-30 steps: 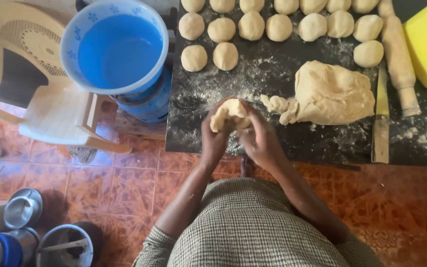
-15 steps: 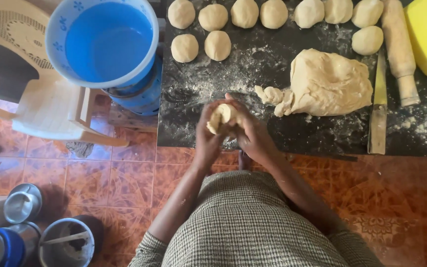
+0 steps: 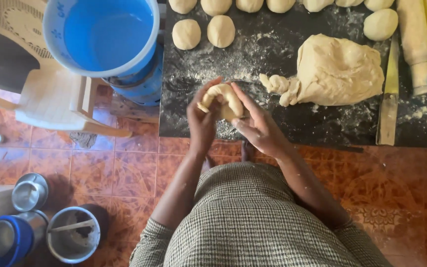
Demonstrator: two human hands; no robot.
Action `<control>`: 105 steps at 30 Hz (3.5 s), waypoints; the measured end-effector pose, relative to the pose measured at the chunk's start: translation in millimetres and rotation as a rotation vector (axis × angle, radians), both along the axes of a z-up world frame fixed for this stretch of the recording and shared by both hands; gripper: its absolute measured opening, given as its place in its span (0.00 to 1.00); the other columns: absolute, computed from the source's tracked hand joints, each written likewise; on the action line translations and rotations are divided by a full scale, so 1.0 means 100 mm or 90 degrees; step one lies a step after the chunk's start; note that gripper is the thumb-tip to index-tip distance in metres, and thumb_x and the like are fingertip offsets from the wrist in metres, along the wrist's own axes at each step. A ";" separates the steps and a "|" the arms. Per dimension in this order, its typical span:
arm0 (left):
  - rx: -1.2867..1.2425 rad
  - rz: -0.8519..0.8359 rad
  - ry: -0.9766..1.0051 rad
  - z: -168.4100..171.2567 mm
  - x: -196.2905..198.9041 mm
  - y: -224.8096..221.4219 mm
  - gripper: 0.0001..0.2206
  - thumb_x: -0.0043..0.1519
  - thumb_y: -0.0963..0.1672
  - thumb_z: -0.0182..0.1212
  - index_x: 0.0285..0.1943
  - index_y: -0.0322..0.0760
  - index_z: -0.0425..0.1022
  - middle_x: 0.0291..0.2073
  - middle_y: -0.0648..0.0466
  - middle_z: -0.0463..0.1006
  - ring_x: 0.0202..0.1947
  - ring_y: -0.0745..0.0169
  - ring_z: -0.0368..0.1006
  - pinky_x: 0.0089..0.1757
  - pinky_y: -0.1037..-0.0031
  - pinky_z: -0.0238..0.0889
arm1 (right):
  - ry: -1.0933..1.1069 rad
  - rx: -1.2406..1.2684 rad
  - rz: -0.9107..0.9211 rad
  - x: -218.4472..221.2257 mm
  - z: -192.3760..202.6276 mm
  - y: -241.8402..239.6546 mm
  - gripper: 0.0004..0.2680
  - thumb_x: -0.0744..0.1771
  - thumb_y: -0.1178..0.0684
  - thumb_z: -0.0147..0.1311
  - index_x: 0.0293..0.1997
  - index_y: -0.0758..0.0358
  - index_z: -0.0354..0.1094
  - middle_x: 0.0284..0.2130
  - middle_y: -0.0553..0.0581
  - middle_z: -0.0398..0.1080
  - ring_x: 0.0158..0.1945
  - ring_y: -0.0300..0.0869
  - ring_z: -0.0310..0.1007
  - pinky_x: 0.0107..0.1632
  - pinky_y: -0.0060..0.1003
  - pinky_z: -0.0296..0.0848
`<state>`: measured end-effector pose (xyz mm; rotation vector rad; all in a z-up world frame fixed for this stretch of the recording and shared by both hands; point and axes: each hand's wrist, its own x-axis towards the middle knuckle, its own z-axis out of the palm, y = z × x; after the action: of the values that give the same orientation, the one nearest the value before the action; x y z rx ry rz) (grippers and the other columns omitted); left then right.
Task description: Shaping pieces of dough into uniform balls on a floured surface using hands and a knife.
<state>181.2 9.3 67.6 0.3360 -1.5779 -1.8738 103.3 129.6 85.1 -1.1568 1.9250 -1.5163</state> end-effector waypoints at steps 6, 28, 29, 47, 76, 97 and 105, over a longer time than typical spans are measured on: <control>-0.100 0.040 0.020 0.04 0.00 0.16 0.13 0.58 0.32 0.55 0.48 0.33 0.77 0.52 0.40 0.75 0.47 0.47 0.75 0.45 0.66 0.76 | -0.179 -0.142 -0.003 -0.22 -0.52 -0.11 0.18 0.66 0.65 0.47 0.65 0.74 0.55 0.52 0.76 0.65 0.42 0.55 0.76 0.39 0.40 0.82; -0.101 -0.026 -0.056 -0.09 0.08 -0.26 0.18 0.57 0.35 0.60 0.58 0.37 0.72 0.53 0.44 0.75 0.54 0.51 0.71 0.50 0.63 0.67 | -0.371 -0.117 0.165 -0.07 0.17 -0.08 0.31 0.65 0.60 0.53 0.74 0.58 0.32 0.65 0.72 0.48 0.56 0.55 0.65 0.54 0.49 0.69; -0.061 -0.042 -0.011 -0.09 0.08 -0.29 0.15 0.57 0.33 0.58 0.52 0.33 0.75 0.50 0.42 0.77 0.54 0.50 0.71 0.52 0.61 0.66 | -0.337 -0.133 0.173 -0.11 0.15 -0.12 0.29 0.66 0.57 0.53 0.73 0.60 0.36 0.62 0.74 0.52 0.48 0.56 0.72 0.42 0.44 0.83; -0.143 -0.215 -0.087 0.55 0.12 0.05 0.32 0.52 0.29 0.46 0.69 0.40 0.60 0.74 0.43 0.44 0.71 0.30 0.44 0.64 0.41 0.48 | -0.294 -0.116 -0.038 -0.53 -0.18 -0.12 0.22 0.64 0.58 0.58 0.65 0.62 0.58 0.42 0.61 0.70 0.41 0.44 0.75 0.41 0.41 0.83; -0.783 -0.238 -0.032 0.52 0.21 -0.35 0.05 0.53 0.39 0.66 0.35 0.37 0.77 0.35 0.49 0.72 0.32 0.46 0.73 0.31 0.60 0.71 | -0.304 -0.086 0.171 -0.57 -0.49 0.28 0.12 0.59 0.60 0.66 0.42 0.70 0.70 0.33 0.63 0.71 0.30 0.45 0.76 0.30 0.39 0.82; -0.526 -0.071 -0.183 -0.11 0.02 -0.69 0.13 0.54 0.38 0.66 0.49 0.34 0.78 0.43 0.43 0.77 0.56 0.25 0.59 0.56 0.47 0.53 | -0.550 -0.348 -0.143 -0.54 -0.33 0.96 0.21 0.63 0.53 0.55 0.63 0.51 0.56 0.56 0.68 0.66 0.47 0.53 0.76 0.49 0.47 0.80; 0.026 -0.346 -0.076 0.31 -0.04 0.36 0.35 0.62 0.46 0.59 0.71 0.22 0.44 0.69 0.24 0.41 0.68 0.19 0.31 0.57 0.32 0.48 | -0.531 -0.485 -0.027 -0.04 -0.12 0.22 0.22 0.65 0.50 0.57 0.65 0.51 0.53 0.58 0.68 0.64 0.59 0.55 0.67 0.69 0.52 0.59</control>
<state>177.4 45.5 98.9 0.0317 -1.8436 -2.3279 98.8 151.2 72.7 -0.5311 0.8329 -2.3464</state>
